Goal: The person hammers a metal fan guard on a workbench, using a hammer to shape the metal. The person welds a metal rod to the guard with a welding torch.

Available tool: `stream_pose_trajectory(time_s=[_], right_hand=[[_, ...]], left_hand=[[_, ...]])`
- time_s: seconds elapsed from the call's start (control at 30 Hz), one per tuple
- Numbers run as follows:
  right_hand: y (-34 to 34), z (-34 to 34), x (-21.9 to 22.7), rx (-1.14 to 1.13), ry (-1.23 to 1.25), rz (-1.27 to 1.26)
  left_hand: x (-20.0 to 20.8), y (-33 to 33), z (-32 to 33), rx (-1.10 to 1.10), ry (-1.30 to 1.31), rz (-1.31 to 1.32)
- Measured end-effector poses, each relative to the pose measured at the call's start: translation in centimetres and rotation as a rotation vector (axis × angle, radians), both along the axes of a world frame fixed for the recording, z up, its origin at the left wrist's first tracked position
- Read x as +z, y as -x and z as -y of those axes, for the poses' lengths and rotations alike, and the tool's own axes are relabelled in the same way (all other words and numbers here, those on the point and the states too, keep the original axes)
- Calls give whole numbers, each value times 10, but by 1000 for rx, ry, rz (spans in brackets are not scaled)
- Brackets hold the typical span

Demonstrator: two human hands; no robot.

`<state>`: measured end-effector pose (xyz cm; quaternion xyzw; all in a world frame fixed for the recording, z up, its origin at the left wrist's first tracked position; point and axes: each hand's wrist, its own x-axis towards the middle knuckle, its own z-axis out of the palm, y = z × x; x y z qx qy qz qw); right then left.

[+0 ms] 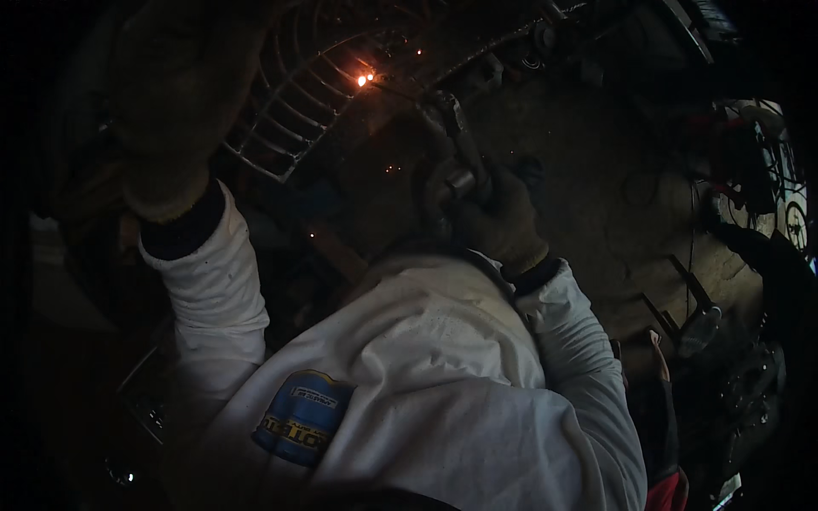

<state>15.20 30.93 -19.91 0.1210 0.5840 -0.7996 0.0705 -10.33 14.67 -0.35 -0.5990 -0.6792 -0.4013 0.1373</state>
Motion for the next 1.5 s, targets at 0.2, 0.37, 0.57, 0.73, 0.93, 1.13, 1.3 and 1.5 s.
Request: stream_pose_trajectory(time_s=[0.2,0.37,0.57,0.73,0.93,1.13,1.3,1.5], right_hand=[[8,-1,19,104,-310,70],[9,0,7,94,-191,13],[15,0,17,131,-255,-24],[15,5,15,57,-173,38],[18,12,5,47,-323,-229],[19,10,11,44,-356,-308],[15,12,16,86,-97,-292],[12,8,14,-2,1,-106]], left_hand=[[5,-6,7,27,33,-43],[10,-10,9,117,95,-122],[5,-6,10,139,104,-112],[3,0,4,109,89,-102],[6,4,3,105,84,-98],[12,2,6,104,83,-110],[16,0,6,100,78,-114],[12,11,2,37,62,-107]])
